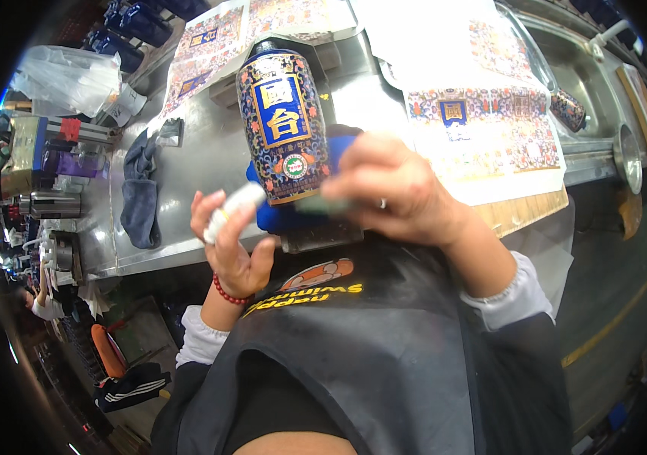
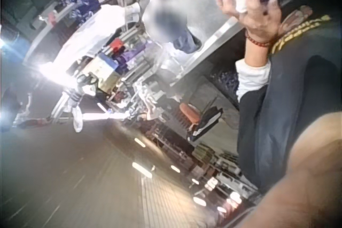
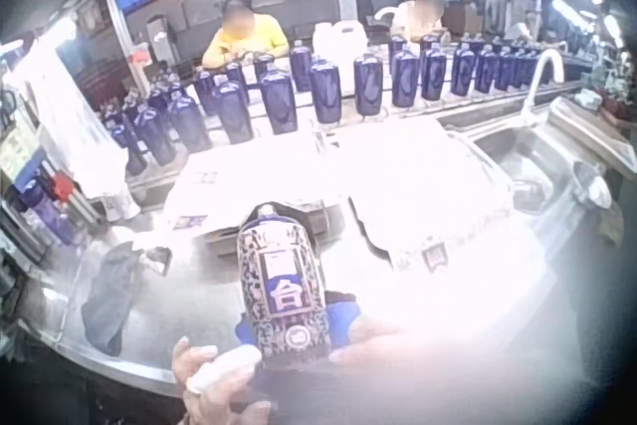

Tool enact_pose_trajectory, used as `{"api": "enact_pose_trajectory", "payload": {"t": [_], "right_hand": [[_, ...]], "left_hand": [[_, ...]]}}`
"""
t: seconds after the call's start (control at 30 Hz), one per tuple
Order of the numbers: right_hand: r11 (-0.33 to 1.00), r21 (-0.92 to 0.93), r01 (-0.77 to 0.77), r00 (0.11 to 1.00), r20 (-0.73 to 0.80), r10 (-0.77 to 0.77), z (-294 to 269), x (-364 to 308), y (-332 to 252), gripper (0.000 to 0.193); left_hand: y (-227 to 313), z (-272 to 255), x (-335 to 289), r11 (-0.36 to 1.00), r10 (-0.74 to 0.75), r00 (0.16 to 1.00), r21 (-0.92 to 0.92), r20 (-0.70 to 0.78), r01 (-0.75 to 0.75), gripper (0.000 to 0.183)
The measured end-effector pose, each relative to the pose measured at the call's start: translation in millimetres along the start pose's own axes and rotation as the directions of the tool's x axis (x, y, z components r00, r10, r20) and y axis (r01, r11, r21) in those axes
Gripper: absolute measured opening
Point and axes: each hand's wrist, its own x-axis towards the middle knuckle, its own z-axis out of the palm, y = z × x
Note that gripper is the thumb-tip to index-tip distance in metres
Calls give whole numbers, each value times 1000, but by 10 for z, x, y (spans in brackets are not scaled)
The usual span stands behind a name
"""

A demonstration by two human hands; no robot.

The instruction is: The person applies decorative stickers to a blue ceramic bottle, smoothing them with a green tool and rotating the bottle to cover different sides. The person then places the finished bottle aside and picks up a new bottle to repeat the process.

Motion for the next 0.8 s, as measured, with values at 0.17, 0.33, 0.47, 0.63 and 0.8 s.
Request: {"api": "enact_pose_trajectory", "payload": {"t": [0.17,0.33,0.47,0.63,0.8], "right_hand": [[981,-67,180,982,66,-176,-54,176,-75,29],[935,64,-349,936,63,345,-187,869,51,18],[977,-211,-16,966,-256,-39,-22,960,122,13],[925,31,-378,893,-252,373,17,943,294,17],[813,319,-487,843,-73,533,55,983,455,19]], "left_hand": [[-10,222,244,956,-205,962,249,178,158,100],[60,244,398,948,-209,970,269,124,170,101],[50,261,342,950,-223,966,250,127,186,101],[14,264,298,953,-222,963,245,154,181,100],[67,238,362,950,-234,959,248,159,191,104]]}}
